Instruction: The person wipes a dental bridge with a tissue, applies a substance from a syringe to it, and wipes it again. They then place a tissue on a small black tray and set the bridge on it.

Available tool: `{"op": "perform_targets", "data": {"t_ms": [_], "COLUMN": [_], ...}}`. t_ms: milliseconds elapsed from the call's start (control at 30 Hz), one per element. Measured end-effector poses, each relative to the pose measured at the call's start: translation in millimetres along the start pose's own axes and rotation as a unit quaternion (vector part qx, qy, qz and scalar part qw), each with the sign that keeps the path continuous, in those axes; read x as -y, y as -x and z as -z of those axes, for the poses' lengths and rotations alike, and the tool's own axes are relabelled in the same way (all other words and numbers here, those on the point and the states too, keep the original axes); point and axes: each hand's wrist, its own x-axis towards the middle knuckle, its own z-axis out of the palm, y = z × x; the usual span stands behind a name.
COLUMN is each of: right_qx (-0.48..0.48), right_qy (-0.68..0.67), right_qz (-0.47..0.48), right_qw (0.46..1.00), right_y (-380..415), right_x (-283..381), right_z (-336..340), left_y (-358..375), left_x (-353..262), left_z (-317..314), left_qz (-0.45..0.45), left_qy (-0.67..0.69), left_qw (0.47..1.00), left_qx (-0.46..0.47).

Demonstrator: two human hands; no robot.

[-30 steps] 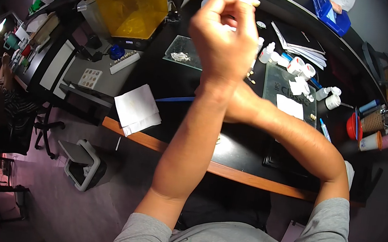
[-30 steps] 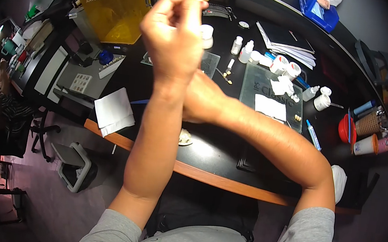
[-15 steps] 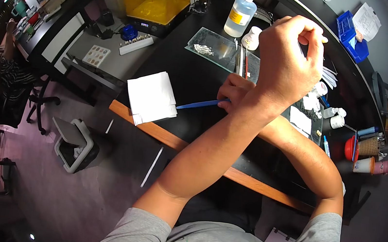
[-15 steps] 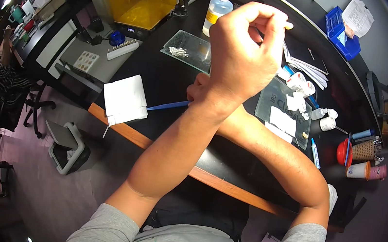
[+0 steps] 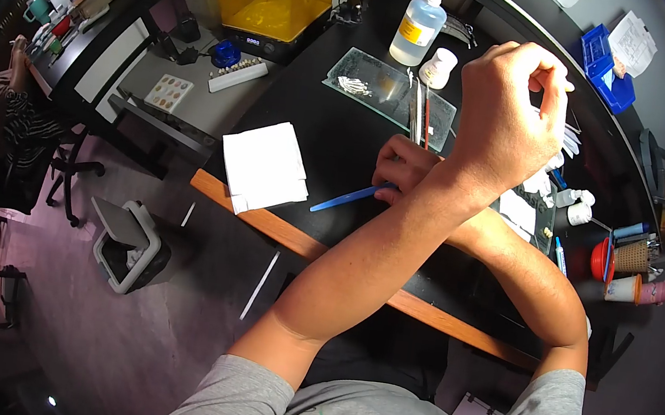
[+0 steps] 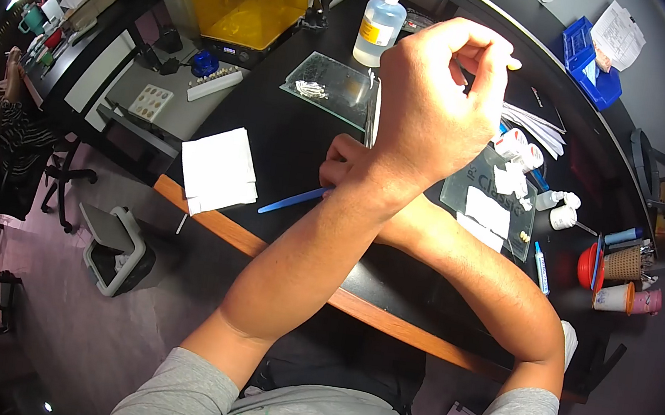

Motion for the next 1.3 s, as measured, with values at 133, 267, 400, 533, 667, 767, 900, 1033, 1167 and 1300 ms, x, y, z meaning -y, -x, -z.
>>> {"op": "perform_targets", "data": {"t_ms": [133,267,400,533,667,767,900,1033,1167,1300], "right_qx": [-0.001,0.003,-0.064,-0.173,-0.177,-0.192,-0.271,-0.229,-0.255,-0.286], "right_qy": [0.005,0.000,-0.060,-0.176,-0.091,0.033,-0.126,0.049,0.134,0.042], "right_qz": [-0.018,-0.038,-0.106,-0.201,-0.276,-0.237,-0.109,-0.190,-0.274,-0.324], "right_qw": [1.000,0.999,0.991,0.948,0.940,0.952,0.948,0.953,0.917,0.901], "right_y": [-2,-8,-16,-34,-59,-72,-43,17,116,210], "right_x": [-4,-19,-18,-26,-39,-53,-82,-62,-24,-9], "right_z": [-5,0,8,9,19,19,22,65,109,113], "left_y": [1,0,2,3,3,0,-1,-2,2,9], "left_x": [0,-3,-7,-11,-9,-6,1,-2,-8,-11], "left_z": [0,-1,-1,-5,-7,-4,-1,7,8,3], "left_qz": [0.000,-0.002,-0.002,0.016,0.009,0.025,0.080,0.115,0.163,0.170], "left_qy": [0.000,0.002,0.008,0.042,0.046,0.047,0.067,0.046,0.037,-0.040], "left_qw": [1.000,1.000,1.000,0.999,0.999,0.998,0.994,0.989,0.973,0.952], "left_qx": [0.000,0.002,0.002,0.003,-0.005,0.019,0.023,0.080,0.161,0.252]}}
